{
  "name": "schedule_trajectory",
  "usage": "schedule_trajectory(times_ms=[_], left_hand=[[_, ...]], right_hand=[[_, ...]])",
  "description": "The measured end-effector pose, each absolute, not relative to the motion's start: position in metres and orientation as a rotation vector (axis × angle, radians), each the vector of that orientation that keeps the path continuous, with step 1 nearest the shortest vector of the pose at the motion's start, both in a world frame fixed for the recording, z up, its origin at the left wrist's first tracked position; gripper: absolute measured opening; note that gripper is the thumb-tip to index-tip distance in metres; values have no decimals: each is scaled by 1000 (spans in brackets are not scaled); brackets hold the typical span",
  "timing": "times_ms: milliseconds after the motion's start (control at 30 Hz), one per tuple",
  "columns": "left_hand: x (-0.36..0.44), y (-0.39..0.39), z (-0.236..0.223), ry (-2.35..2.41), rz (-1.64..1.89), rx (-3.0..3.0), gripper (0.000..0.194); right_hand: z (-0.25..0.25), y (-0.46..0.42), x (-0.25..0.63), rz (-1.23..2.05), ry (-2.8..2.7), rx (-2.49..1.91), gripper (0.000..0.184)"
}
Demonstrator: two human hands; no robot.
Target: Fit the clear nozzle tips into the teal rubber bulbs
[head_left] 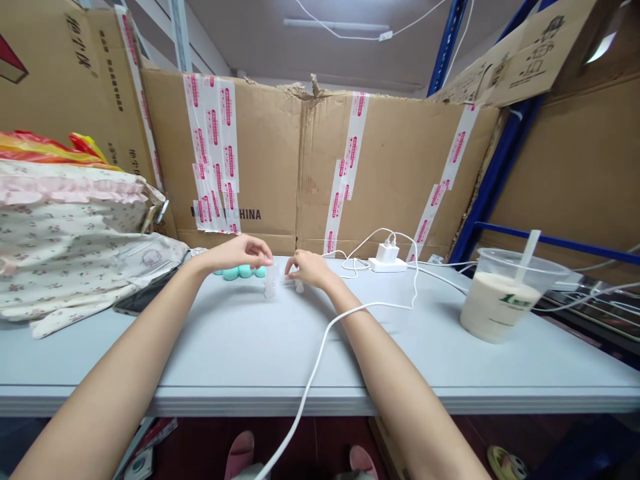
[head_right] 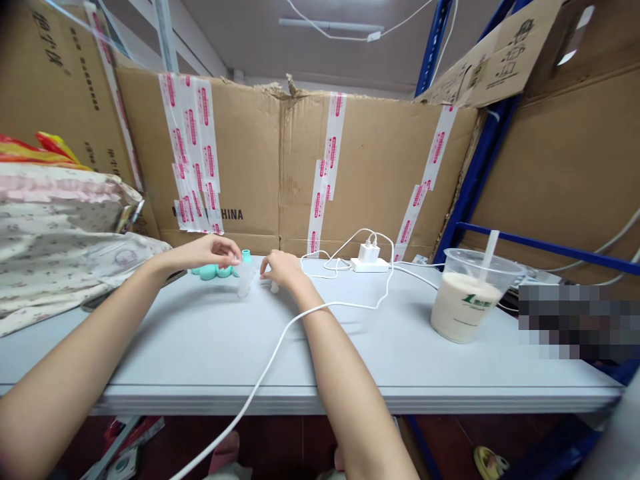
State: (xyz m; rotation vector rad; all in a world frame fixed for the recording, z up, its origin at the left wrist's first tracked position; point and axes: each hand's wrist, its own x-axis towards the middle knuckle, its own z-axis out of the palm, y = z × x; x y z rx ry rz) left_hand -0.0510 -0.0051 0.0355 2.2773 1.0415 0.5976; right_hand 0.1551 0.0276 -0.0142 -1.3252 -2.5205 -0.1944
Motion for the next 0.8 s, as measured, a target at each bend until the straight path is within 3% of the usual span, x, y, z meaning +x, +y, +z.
schedule_trajectory(times_ms=[233, 533, 800], left_hand=[[-63, 13, 21, 1175, 973, 2081, 40], [-58, 25, 6, 1034, 1069, 2085, 38], [-50, 17, 13, 924, 1251, 2035, 39]], right_hand=[[-26, 21, 137, -181, -2641, -1314, 18], [-29, 20, 135, -293, -2592, -1226, 13], [9, 20, 161, -250, -2048, -1136, 18]])
